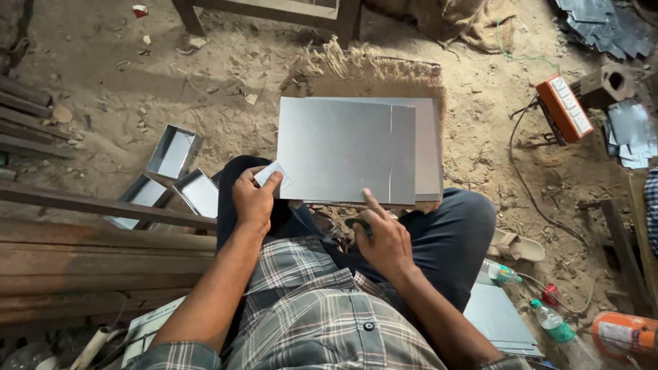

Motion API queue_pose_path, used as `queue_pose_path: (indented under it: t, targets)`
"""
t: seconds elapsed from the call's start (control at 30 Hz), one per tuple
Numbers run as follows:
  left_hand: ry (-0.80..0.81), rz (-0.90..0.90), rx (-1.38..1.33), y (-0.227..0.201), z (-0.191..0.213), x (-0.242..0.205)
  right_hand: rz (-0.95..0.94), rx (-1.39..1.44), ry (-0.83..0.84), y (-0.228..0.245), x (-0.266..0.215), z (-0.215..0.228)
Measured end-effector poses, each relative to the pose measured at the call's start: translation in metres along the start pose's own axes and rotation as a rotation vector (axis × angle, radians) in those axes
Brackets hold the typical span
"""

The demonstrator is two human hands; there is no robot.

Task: The person sits on the ground and uses a green abrasive pad to polish the surface of a rectangular metal sheet. They hold the sheet steady with one hand and rub the pad back and forth across the surface with the other hand.

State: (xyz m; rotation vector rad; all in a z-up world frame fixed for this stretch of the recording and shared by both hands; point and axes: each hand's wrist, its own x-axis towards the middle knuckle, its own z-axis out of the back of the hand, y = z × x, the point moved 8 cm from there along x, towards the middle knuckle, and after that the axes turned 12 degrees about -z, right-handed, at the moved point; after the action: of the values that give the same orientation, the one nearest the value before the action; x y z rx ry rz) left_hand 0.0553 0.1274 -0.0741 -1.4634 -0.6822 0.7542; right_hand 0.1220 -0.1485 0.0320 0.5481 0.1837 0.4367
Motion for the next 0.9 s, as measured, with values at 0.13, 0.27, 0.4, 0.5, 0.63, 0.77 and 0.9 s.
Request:
queue_pose_path:
  t: [0.13, 0.27, 0.4, 0.5, 0.63, 0.77, 0.9]
  targets:
    - [-0.084, 0.047, -0.129, 0.01, 0.004, -0.001, -0.145, -0.018, 0.115, -0.013, -0.006, -0.013]
    - [-0.136, 0.038, -0.176, 0.014, 0.009, 0.003, -0.126, 0.156, 0.04, -0.019, -0.007, -0.006]
    - [-0.157, 0.058, -0.197, 0.019, 0.012, 0.002, -0.201, 0.161, 0.059, -0.031, -0.014, -0.008]
    - [-0.147, 0.044, -0.201, 0.018, 0.012, 0.003, -0.234, 0.241, 0.127, -0.032, -0.028, -0.013]
    - [-0.151, 0.057, -0.202, 0.017, 0.011, 0.004, -0.252, 0.282, 0.161, -0.032, -0.035, -0.017]
    - [-0.139, 0.109, -0.258, 0.016, 0.008, 0.004, -0.3, 0.319, 0.17, -0.034, -0.027, -0.018]
    - [-0.132, 0.124, -0.221, 0.012, 0.008, 0.004, -0.312, 0.269, 0.171, -0.029, -0.022, -0.015]
